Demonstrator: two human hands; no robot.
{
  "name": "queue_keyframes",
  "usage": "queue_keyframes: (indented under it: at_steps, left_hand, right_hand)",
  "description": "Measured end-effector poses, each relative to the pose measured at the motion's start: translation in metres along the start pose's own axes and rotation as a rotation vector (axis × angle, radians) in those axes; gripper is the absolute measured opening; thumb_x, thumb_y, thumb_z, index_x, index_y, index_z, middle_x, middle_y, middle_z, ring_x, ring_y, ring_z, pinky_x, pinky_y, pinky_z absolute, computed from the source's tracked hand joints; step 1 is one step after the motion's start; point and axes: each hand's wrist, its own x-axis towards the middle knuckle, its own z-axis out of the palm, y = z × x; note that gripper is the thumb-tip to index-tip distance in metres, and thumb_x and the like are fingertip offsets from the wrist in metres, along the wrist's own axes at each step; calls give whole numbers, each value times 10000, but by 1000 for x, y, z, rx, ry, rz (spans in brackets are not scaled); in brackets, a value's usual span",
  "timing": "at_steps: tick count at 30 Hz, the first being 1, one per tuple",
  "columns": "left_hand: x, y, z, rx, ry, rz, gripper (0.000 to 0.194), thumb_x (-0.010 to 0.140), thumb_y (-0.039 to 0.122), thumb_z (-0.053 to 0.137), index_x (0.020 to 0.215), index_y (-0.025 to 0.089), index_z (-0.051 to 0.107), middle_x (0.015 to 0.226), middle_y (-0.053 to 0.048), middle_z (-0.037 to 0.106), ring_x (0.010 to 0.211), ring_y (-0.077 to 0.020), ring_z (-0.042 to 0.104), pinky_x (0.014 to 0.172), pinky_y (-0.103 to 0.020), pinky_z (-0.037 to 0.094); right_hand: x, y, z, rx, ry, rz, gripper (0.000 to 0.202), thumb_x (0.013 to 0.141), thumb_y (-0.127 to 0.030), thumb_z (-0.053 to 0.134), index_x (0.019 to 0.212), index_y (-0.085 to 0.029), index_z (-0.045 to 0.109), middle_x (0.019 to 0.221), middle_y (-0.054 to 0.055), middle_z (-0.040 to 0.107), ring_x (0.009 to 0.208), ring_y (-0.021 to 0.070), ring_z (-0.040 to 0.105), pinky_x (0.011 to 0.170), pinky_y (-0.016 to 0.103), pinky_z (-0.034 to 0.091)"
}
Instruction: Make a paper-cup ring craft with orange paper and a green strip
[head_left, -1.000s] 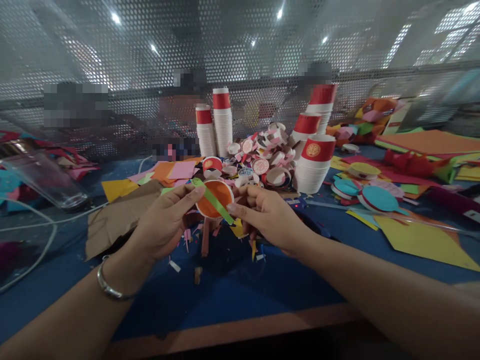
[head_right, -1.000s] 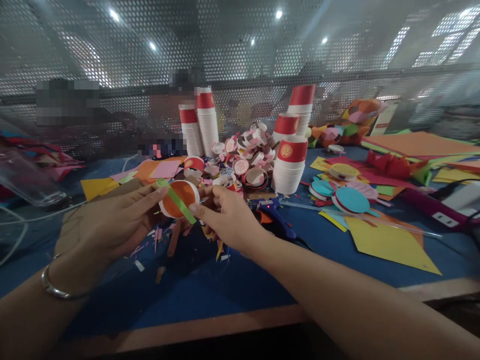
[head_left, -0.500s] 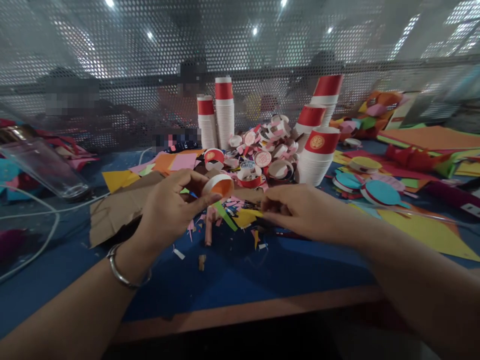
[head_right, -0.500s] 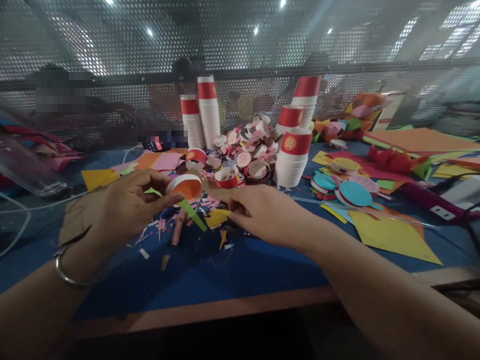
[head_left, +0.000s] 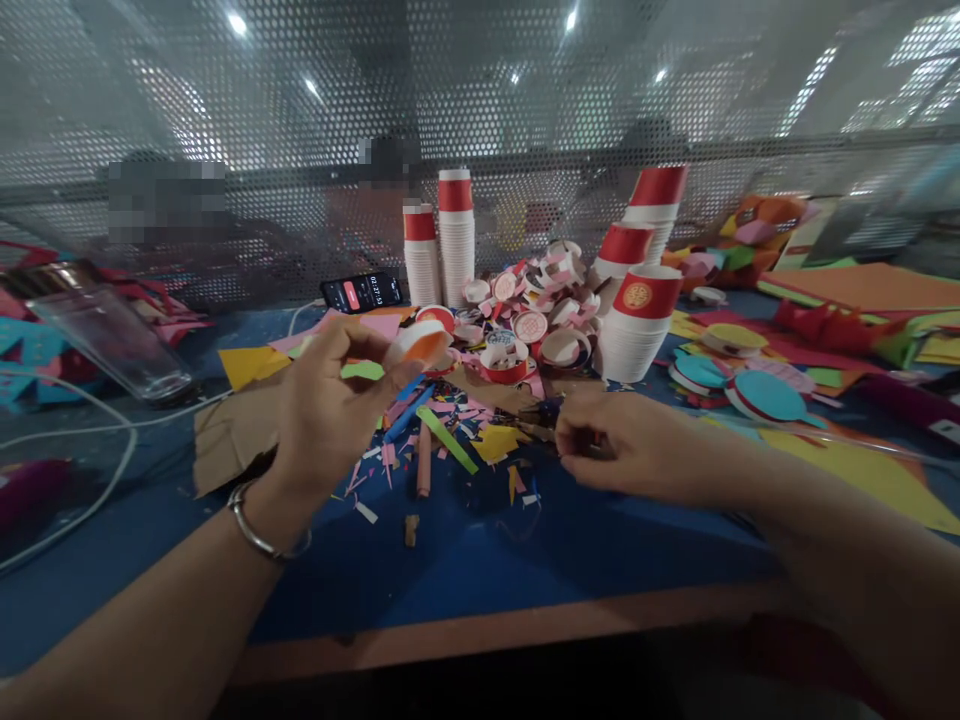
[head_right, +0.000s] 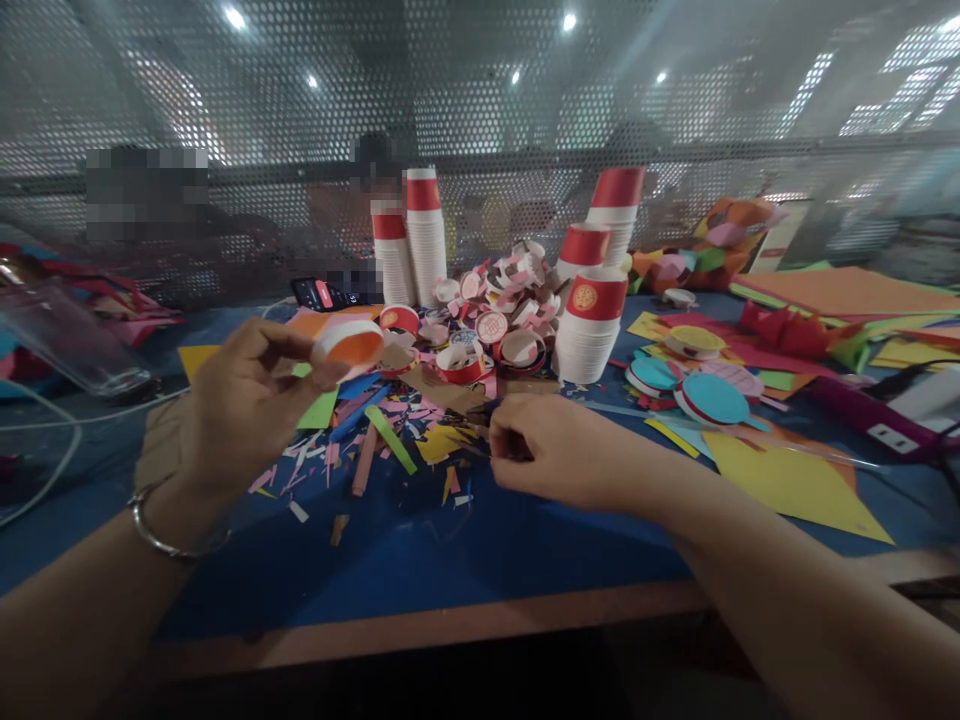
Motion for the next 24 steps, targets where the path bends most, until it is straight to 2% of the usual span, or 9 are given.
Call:
queue_keyframes:
  at_steps: [5, 9, 11, 13, 15, 19, 22, 24]
  left_hand:
    - [-10, -7, 12, -4, -168, -28, 305, 856, 446, 827, 911, 227, 621, 948, -15, 689, 822, -165, 680, 626, -259, 577]
    - [-15, -3, 16, -68, -239, -65, 329, 883, 453, 804, 937, 239, 560, 1115, -59, 715, 1038, -224, 716, 781, -323, 629]
    - [-17, -2, 17, -99, -251, -82, 337, 888, 448, 797, 925, 243, 532, 1154, -79, 724, 1097, -250, 716, 818, -354, 638]
    - [-18, -3, 18, -93, -251, -96, 336, 896, 452, 782, 919, 245, 517, 1153, -92, 733, 1098, -264, 719, 827, -377, 639]
    - [-19, -5, 19, -56, -254, -106, 331, 902, 452, 768, 921, 245, 510, 1129, -94, 739, 1063, -263, 722, 827, -391, 632]
    - [-18, -5, 19, 52, -276, -118, 297, 912, 439, 741, 922, 244, 517, 995, -55, 724, 895, -223, 705, 787, -375, 601]
    - [-15, -5, 19, 88, -271, -156, 272, 909, 435, 733, 920, 243, 540, 855, -21, 697, 793, -211, 681, 719, -349, 565]
    - [-12, -7, 19, 49, -256, -185, 279, 897, 441, 744, 930, 242, 552, 834, -18, 702, 773, -214, 684, 689, -338, 548]
  right_hand:
    - [7, -2, -4, 520, 22, 48, 202, 884, -370, 647, 828, -177, 660, 772, 7, 630, 670, 131, 505, 616, 277, 392]
    - [14, -12, 2, 931, 62, 126, 159, 869, -329, 689, 844, -175, 659, 842, 46, 695, 708, 140, 603, 601, 260, 463]
    - [19, -17, 7, 1077, 55, 147, 117, 846, -286, 680, 819, -182, 634, 809, 44, 696, 694, 146, 648, 577, 250, 494]
    - [24, -22, 11, 1127, 59, 173, 102, 844, -263, 646, 791, -195, 592, 712, 16, 656, 582, 126, 615, 467, 224, 443]
    - [29, -26, 14, 1154, 95, 175, 93, 834, -240, 629, 790, -205, 554, 690, -13, 622, 479, 82, 508, 377, 194, 342]
    - [33, -30, 19, 1218, 142, 151, 171, 820, -214, 692, 915, -212, 550, 721, -73, 568, 423, 19, 337, 346, 147, 208]
    - [36, -28, 20, 1212, 134, 148, 357, 812, -329, 830, 1011, -211, 558, 676, -105, 532, 416, 6, 305, 357, 140, 177]
    - [40, -24, 18, 1205, 157, 133, 436, 801, -428, 868, 1027, -206, 568, 659, -99, 555, 412, 10, 312, 352, 151, 169]
